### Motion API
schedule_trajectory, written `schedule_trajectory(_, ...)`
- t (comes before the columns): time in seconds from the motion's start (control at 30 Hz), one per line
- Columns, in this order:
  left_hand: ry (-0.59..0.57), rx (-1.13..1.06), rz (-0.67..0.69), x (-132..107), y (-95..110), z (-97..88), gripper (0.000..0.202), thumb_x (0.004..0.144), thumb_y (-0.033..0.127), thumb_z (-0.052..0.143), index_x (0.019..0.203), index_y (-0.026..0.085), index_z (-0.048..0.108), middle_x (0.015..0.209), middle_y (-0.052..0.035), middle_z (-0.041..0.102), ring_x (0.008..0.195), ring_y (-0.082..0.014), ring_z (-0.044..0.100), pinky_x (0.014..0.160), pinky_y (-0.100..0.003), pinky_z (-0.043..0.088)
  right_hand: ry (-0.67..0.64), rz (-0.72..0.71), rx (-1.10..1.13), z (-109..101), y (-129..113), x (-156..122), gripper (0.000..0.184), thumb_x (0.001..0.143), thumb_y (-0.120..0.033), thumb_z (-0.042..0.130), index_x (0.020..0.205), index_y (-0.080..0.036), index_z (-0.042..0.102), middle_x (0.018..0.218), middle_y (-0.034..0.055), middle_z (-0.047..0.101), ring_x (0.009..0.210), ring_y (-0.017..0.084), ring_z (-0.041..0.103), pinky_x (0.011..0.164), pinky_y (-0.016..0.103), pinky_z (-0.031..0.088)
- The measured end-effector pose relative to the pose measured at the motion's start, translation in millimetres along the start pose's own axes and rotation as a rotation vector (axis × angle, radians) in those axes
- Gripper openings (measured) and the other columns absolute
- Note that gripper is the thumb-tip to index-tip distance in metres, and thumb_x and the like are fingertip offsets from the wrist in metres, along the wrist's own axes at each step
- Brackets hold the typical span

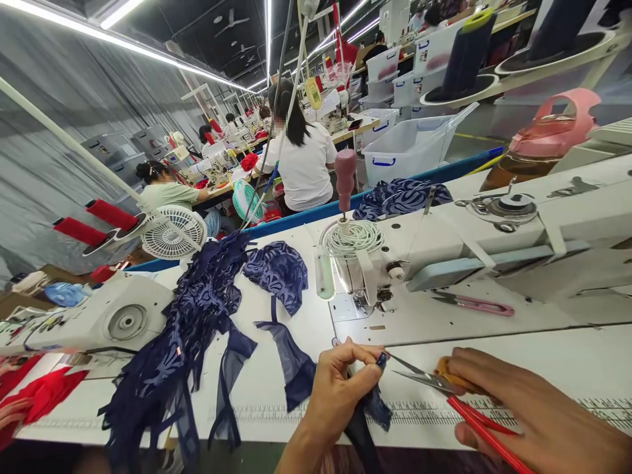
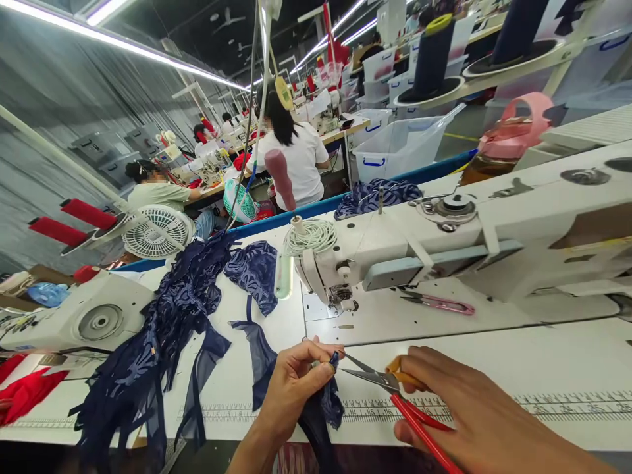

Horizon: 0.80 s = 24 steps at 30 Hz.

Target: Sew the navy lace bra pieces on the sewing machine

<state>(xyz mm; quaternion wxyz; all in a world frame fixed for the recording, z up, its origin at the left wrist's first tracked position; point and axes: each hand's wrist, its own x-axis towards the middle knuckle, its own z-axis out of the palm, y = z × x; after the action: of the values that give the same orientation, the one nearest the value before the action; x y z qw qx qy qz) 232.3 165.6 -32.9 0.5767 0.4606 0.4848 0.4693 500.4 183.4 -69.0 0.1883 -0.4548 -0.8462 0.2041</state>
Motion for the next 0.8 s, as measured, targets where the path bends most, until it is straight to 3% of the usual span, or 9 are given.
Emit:
schedule_trajectory(0.17,0.003,-0.027,-0.009,-2,-1,-0.4,0.029,0.076,0.044,0.083,0.07,0.02,0.068,0.097,-0.0085,0.079,0.105,-0.0295,0.073,0.129,-0.054,0.004,-0.26,0.109,0.154,-11,-23,20,0.032,0.088,-0.061,0.064,0.092,-0.029,0.068,0.102,0.0059,0.069,0.094,0.026,0.067,0.08,0.036,0.054)
schedule_trajectory(0.53,-0.016,-0.029,-0.017,-3,-3,0.9,0.023,0.077,0.037,0.08,0.069,0.021,0.066,0.093,-0.0075,0.08,0.097,-0.0264,0.073,0.129,-0.053,0.003,-0.45,0.229,0.159,-10,-25,16,0.037,0.092,-0.065,0.057,0.088,-0.028,0.059,0.091,0.0015,0.061,0.085,0.023,0.058,0.08,0.036,0.042)
schedule_trajectory(0.7,-0.017,-0.029,-0.023,-5,-2,2.7,0.025,0.078,0.037,0.08,0.069,0.02,0.065,0.093,-0.0076,0.079,0.097,-0.0262,0.073,0.129,-0.053,0.004,-0.419,0.162,0.206,-3,-15,13,0.034,0.093,-0.053,0.061,0.077,-0.024,0.052,0.079,-0.0004,0.059,0.073,0.019,0.057,0.07,0.033,0.04)
schedule_trajectory(0.8,0.003,-0.029,-0.002,-6,-5,0.7,0.026,0.081,0.039,0.079,0.072,0.019,0.064,0.094,-0.0078,0.079,0.098,-0.025,0.073,0.129,-0.052,0.006,-0.201,0.146,0.18,1,5,1,0.04,0.092,-0.056,0.063,0.071,-0.023,0.053,0.069,-0.0002,0.057,0.061,0.016,0.054,0.06,0.031,0.041)
